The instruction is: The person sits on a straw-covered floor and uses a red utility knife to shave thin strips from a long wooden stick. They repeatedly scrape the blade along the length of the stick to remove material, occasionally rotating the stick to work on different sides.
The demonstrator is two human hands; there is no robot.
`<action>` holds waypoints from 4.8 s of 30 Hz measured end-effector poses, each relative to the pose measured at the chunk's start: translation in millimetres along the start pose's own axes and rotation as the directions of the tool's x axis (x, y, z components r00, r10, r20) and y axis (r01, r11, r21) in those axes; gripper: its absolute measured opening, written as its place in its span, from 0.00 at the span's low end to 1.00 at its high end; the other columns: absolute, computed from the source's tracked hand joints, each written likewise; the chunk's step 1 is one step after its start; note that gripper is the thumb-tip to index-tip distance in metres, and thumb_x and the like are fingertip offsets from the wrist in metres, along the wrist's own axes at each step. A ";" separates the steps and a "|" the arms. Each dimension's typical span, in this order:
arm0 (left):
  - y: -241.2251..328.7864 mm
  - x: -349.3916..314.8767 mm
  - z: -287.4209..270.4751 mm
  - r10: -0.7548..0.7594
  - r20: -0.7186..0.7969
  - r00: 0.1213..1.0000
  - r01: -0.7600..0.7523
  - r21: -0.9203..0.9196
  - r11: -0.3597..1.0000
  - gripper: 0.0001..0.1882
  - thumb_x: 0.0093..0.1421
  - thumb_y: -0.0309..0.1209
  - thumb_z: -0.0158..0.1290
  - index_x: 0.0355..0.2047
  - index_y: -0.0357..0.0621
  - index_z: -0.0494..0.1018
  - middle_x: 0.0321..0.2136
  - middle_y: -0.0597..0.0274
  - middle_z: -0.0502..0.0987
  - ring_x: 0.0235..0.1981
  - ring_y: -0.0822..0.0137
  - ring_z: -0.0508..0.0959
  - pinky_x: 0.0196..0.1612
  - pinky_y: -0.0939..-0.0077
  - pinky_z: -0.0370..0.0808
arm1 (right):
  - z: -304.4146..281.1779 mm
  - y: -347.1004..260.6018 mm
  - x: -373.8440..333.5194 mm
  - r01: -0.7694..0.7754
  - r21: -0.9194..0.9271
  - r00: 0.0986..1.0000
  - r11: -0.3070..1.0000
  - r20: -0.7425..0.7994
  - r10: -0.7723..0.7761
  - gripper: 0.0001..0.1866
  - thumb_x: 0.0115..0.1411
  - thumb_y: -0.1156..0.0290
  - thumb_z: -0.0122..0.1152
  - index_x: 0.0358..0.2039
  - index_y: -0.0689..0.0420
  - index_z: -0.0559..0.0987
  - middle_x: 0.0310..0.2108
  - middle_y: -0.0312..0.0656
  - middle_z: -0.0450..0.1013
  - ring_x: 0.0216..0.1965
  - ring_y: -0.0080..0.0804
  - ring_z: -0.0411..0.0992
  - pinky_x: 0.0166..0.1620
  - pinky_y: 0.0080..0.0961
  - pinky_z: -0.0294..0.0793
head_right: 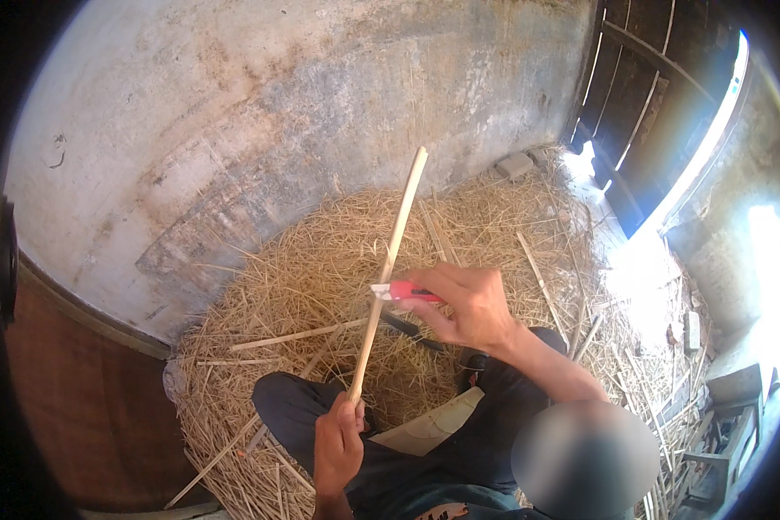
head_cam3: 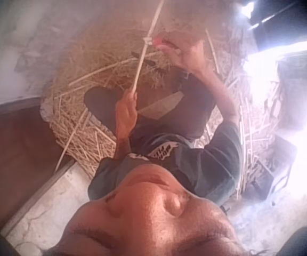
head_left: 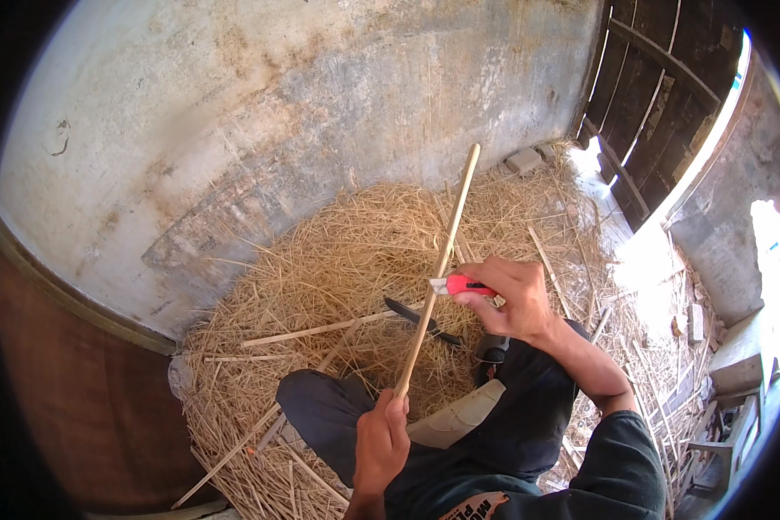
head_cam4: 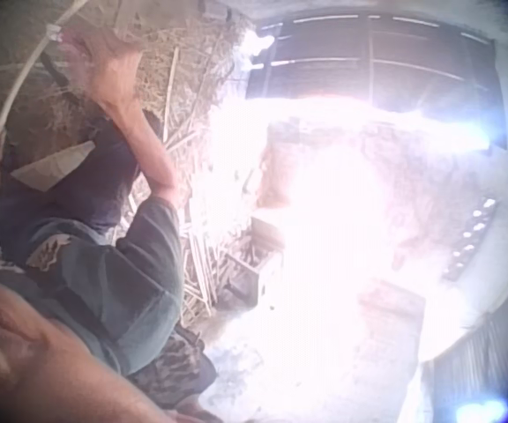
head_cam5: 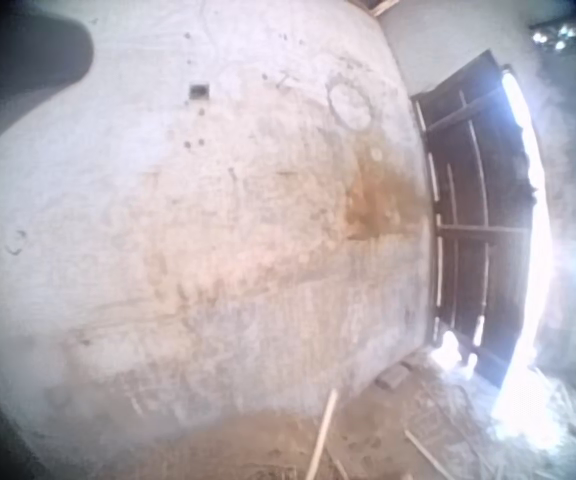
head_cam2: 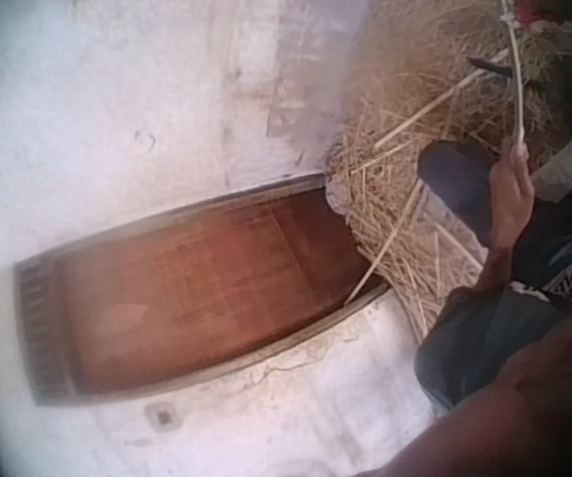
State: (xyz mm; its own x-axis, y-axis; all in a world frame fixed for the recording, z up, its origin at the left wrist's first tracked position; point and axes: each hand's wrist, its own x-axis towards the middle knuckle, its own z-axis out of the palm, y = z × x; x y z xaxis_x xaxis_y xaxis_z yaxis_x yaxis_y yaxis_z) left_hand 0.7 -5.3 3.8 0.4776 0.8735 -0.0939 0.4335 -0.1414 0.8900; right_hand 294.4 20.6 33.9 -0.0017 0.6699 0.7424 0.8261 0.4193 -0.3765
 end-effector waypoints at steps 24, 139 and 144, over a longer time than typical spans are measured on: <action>-8.2 18.3 0.1 0.021 0.009 1.000 -0.021 0.005 1.000 0.21 0.79 0.37 0.35 0.35 0.36 0.71 0.21 0.47 0.72 0.22 0.43 0.76 0.28 0.54 0.69 | 14.3 -22.6 -26.5 -0.084 0.083 0.995 0.993 0.055 0.080 0.12 0.61 0.60 0.73 0.40 0.53 0.87 0.29 0.36 0.82 0.24 0.32 0.79 0.26 0.29 0.77; -9.6 36.7 -1.3 0.094 0.099 0.991 -0.064 -0.269 0.961 0.22 0.78 0.38 0.44 0.62 0.37 0.74 0.21 0.70 0.68 0.20 0.79 0.62 0.25 0.77 0.60 | 8.2 19.5 -13.3 -0.354 0.358 0.918 0.864 -0.044 0.394 0.20 0.75 0.57 0.53 0.54 0.61 0.77 0.31 0.41 0.75 0.24 0.19 0.67 0.32 0.18 0.68; 14.1 39.6 -0.7 0.088 0.050 0.995 -0.077 -0.195 0.978 0.23 0.79 0.40 0.42 0.59 0.35 0.75 0.21 0.70 0.65 0.21 0.79 0.61 0.26 0.76 0.60 | 9.5 -21.2 -8.8 -0.033 0.085 0.997 0.996 0.077 0.027 0.16 0.60 0.59 0.74 0.44 0.53 0.83 0.31 0.36 0.79 0.26 0.38 0.79 0.27 0.32 0.77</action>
State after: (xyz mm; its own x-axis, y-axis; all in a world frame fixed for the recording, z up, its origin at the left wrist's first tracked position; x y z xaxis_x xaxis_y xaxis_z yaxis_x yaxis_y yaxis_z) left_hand 25.2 27.6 12.9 0.5519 0.8331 -0.0376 0.2387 -0.1146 0.9643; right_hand 271.5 11.7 30.1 -0.0231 0.7260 0.6873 0.7748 0.4475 -0.4466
